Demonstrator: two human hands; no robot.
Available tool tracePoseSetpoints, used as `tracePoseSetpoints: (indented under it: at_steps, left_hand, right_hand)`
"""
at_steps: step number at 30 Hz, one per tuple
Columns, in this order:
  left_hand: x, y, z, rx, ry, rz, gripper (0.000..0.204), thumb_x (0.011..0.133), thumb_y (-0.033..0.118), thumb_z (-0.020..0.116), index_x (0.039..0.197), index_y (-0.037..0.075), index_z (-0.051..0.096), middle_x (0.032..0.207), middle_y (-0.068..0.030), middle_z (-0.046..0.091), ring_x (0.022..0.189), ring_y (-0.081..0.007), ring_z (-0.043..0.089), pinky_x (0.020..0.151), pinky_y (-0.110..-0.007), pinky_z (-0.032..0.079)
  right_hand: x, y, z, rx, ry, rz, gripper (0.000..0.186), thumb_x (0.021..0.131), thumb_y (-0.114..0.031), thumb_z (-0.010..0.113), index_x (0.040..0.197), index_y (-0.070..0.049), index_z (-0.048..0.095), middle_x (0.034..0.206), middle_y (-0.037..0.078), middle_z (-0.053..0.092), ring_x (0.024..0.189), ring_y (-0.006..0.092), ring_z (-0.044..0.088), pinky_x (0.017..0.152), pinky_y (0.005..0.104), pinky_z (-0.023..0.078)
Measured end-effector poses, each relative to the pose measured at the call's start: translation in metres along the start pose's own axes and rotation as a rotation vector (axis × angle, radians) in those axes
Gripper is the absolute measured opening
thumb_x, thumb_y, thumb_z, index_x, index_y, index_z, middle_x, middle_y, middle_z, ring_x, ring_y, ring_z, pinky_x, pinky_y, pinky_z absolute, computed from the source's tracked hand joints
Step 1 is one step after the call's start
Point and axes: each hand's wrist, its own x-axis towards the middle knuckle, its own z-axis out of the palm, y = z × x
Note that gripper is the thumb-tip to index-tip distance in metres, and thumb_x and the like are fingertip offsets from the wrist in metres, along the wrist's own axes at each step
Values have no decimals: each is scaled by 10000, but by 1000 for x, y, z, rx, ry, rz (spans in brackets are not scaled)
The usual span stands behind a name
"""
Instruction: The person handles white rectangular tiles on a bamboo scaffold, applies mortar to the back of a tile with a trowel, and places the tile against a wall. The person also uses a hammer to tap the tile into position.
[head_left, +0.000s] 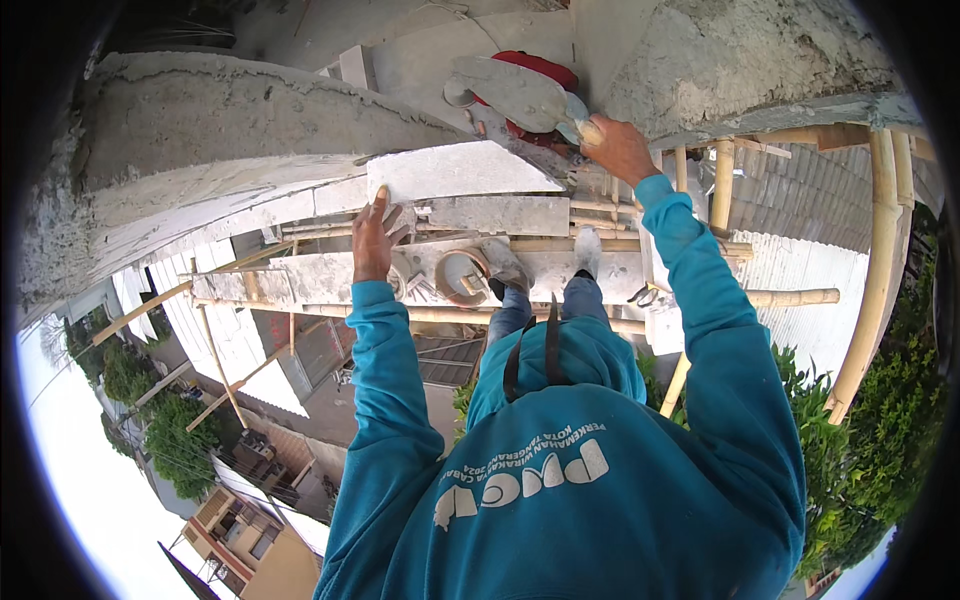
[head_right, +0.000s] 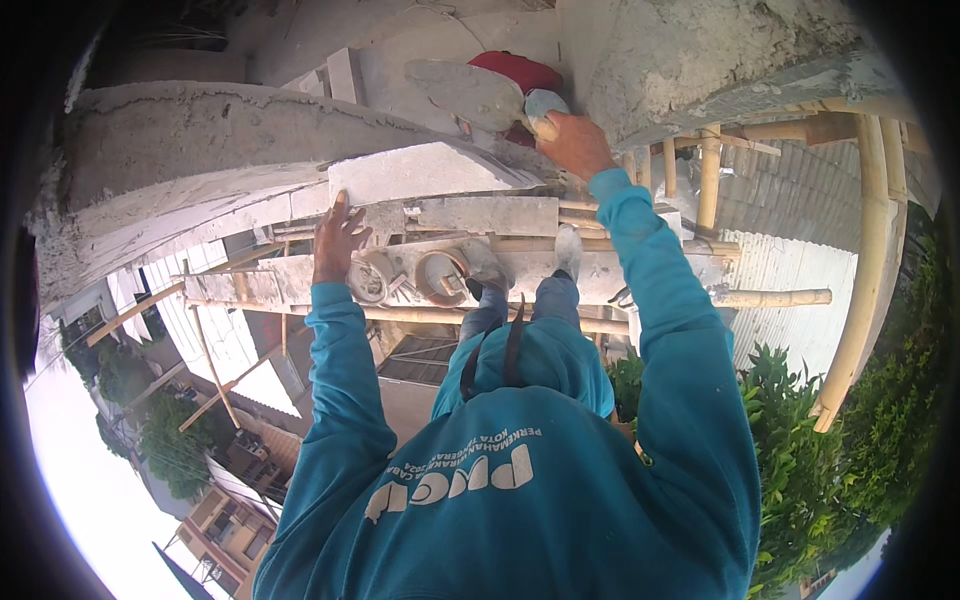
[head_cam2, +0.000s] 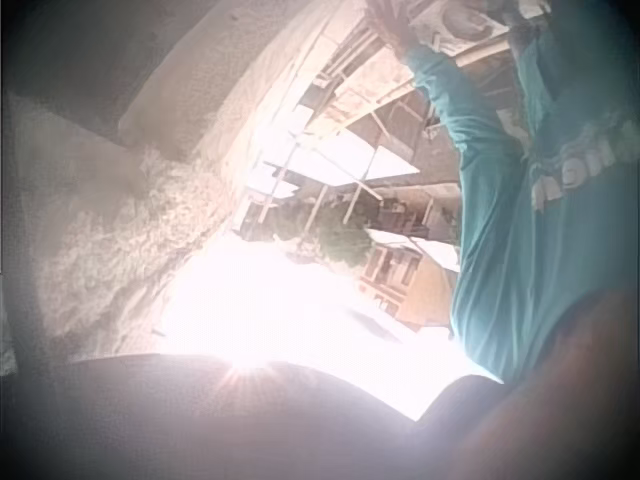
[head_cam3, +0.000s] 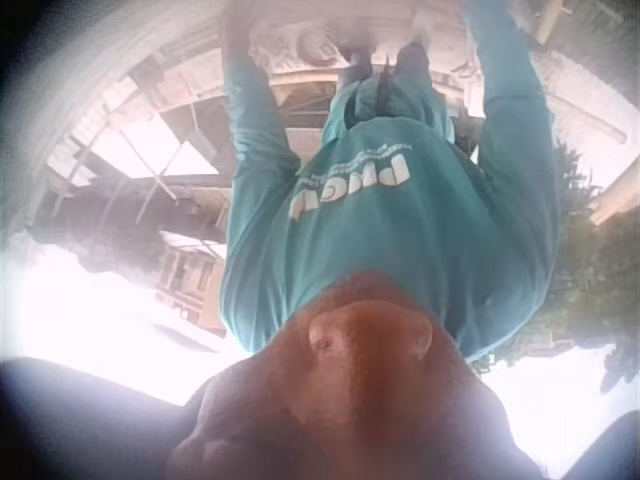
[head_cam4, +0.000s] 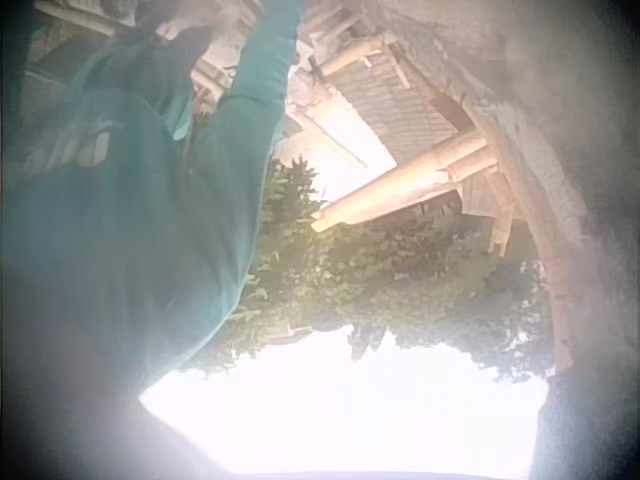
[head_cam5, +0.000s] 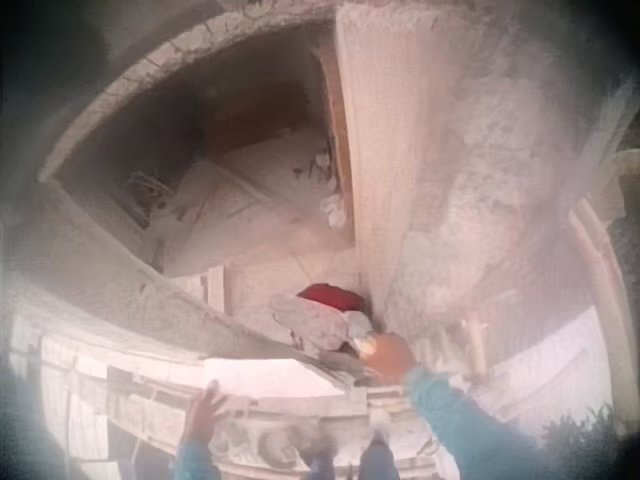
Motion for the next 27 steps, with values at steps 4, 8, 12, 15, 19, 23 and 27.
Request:
tracePoseSetpoints:
  at_steps: [4,8,12,15,19,23,27]
  left_hand:
    - [-5,2,2,-100,15,7,812,895,413,697,1447,-56,330,1443,-200,397,1317,-413,432,1035,-532,450]
    - [3,1,-2,-153,-35,-7,722,933,362,660,1429,-56,342,1424,-201,410,1305,-420,436,1039,-544,454]
    - [2,4,-6,-157,-46,-19,670,946,346,643,1409,-49,363,1411,-196,424,1301,-417,436,1049,-547,446]
    - [3,2,-5,-152,-34,-14,644,951,340,637,1403,-37,375,1402,-193,433,1303,-413,432,1055,-549,439]
    - [0,-1,-1,-154,-25,-20,627,954,338,632,1402,-24,382,1395,-196,434,1301,-417,430,1052,-556,440]
    - [1,-1,9,-235,18,21,635,940,279,664,1393,-60,377,1389,-210,409,1311,-434,416,986,-587,489]
    - [6,-6,16,-203,76,93,782,885,363,721,1400,-89,343,1348,-188,471,1253,-408,491,966,-509,514]
  right_hand:
    - [-55,13,4,167,113,208,469,767,-344,745,1111,-45,632,934,226,686,885,411,656,764,470,525]
    - [-129,36,40,286,334,372,414,772,-349,751,1038,-52,641,808,205,679,773,401,662,663,466,521]
    - [-200,46,57,379,298,583,365,767,-347,758,954,-62,626,759,203,667,747,411,657,634,476,508]
    - [-247,65,75,298,142,729,349,771,-331,758,948,-59,629,773,201,672,755,411,660,652,476,512]
    - [-290,89,82,188,-24,708,364,775,-325,751,995,-52,652,827,204,688,781,406,669,698,482,523]
    - [-285,102,76,97,-194,573,406,773,-384,722,972,-40,639,842,218,690,806,419,664,737,513,521]
    - [-256,100,72,51,-389,367,445,762,-377,719,1015,-22,629,880,223,689,856,403,670,783,504,522]
